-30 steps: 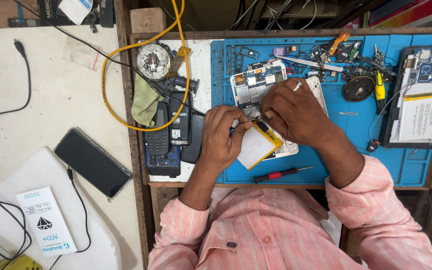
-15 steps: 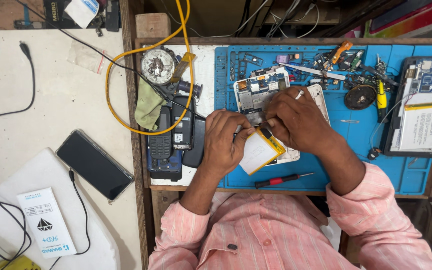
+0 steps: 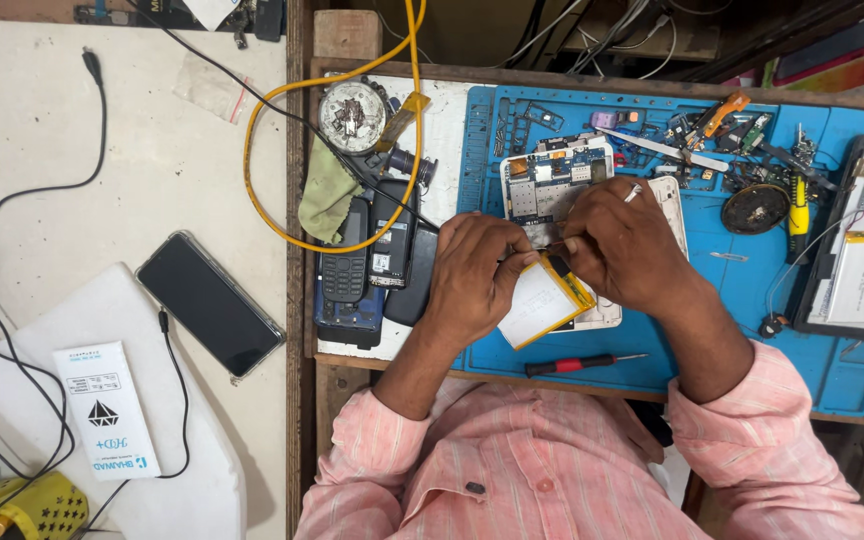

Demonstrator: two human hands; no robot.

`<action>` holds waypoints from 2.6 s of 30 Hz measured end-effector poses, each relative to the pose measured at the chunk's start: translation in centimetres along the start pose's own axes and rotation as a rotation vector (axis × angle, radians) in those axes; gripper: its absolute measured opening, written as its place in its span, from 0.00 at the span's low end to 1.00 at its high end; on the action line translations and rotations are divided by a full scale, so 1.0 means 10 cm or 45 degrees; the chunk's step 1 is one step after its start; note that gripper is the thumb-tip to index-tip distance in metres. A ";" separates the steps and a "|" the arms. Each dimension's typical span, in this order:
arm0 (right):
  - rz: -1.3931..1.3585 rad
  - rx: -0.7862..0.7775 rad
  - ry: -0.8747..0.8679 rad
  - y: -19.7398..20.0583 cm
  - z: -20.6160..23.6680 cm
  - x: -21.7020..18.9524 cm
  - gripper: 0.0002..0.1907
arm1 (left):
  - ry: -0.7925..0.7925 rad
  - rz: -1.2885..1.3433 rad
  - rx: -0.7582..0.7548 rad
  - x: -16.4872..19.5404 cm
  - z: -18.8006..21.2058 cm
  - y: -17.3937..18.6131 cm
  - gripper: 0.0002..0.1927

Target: The person works on a disassembled mobile phone, repeatedly handling a small connector or ribbon cable near the battery area. They peel back a protective film from the battery, adjust the connector, and reposition components within the phone chassis. The task involves careful manipulation of small parts without visible use of specialized tools.

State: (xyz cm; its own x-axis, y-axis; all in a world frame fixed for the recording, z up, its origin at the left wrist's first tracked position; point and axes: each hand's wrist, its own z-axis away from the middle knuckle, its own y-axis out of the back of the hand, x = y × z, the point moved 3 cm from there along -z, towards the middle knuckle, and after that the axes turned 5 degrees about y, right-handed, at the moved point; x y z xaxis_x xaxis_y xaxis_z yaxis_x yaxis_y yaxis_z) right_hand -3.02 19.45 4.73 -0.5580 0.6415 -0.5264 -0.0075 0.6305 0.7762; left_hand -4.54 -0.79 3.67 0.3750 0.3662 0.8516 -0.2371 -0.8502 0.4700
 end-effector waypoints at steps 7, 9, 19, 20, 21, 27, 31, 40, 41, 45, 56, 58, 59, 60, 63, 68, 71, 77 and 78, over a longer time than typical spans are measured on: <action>-0.003 -0.003 -0.005 -0.01 0.02 0.00 0.06 | 0.012 -0.024 -0.021 -0.02 0.02 -0.02 0.09; 0.009 -0.002 -0.002 -0.01 0.01 0.00 0.06 | 0.022 -0.027 -0.029 -0.02 0.02 -0.03 0.09; 0.003 -0.005 -0.013 0.04 0.04 0.01 0.06 | -0.006 -0.004 -0.003 0.03 0.00 -0.05 0.07; -0.004 -0.011 -0.022 0.04 0.04 0.01 0.06 | -0.006 -0.003 -0.003 0.03 0.00 -0.05 0.06; -0.013 -0.017 -0.028 0.04 0.04 0.02 0.06 | -0.004 -0.005 -0.002 0.04 -0.01 -0.06 0.06; 0.023 0.011 -0.010 0.04 0.07 0.02 0.06 | 0.022 -0.010 -0.022 0.00 0.02 -0.10 0.08; 0.022 0.022 0.000 0.06 0.05 -0.02 0.06 | 0.003 0.017 -0.005 0.03 0.03 -0.07 0.08; -0.004 0.022 0.003 0.27 -0.08 -0.23 0.07 | -0.008 0.077 -0.018 0.34 -0.03 0.10 0.07; 0.005 0.024 -0.001 0.28 -0.07 -0.24 0.07 | -0.013 0.095 -0.028 0.36 -0.04 0.10 0.07; 0.011 0.035 -0.008 0.33 -0.03 -0.26 0.07 | -0.049 0.117 -0.064 0.45 -0.03 0.08 0.08; -0.041 0.044 -0.005 0.38 -0.05 -0.32 0.08 | -0.098 0.138 -0.108 0.52 -0.03 0.06 0.08; -0.058 0.051 -0.002 0.35 -0.05 -0.33 0.08 | -0.109 0.144 -0.106 0.51 -0.01 0.07 0.08; -0.064 0.053 0.001 0.34 -0.04 -0.34 0.08 | -0.113 0.147 -0.102 0.51 -0.01 0.07 0.07; -0.069 0.056 0.003 0.33 -0.04 -0.33 0.08 | -0.117 0.149 -0.099 0.50 -0.01 0.07 0.07; -0.076 0.037 -0.023 0.31 -0.03 -0.32 0.08 | -0.107 0.154 -0.114 0.50 0.00 0.06 0.08; -0.082 0.064 -0.013 0.32 -0.02 -0.34 0.08 | -0.108 0.187 -0.110 0.53 0.01 0.07 0.08; -0.079 0.087 0.006 0.34 -0.02 -0.38 0.08 | -0.113 0.220 -0.096 0.55 0.03 0.08 0.08; -0.092 0.098 0.042 0.39 -0.05 -0.49 0.07 | -0.110 0.282 -0.065 0.62 0.05 0.14 0.08; -0.101 0.100 0.046 0.40 -0.05 -0.51 0.07 | -0.101 0.296 -0.067 0.64 0.06 0.15 0.08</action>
State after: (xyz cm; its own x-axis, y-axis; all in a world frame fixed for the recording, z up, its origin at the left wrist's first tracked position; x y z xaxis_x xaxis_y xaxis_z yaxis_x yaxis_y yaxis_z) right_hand -0.59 18.46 10.68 -0.5875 0.5731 -0.5713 0.0112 0.7117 0.7024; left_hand -1.92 0.06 9.62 0.3738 0.1308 0.9182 -0.3703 -0.8866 0.2770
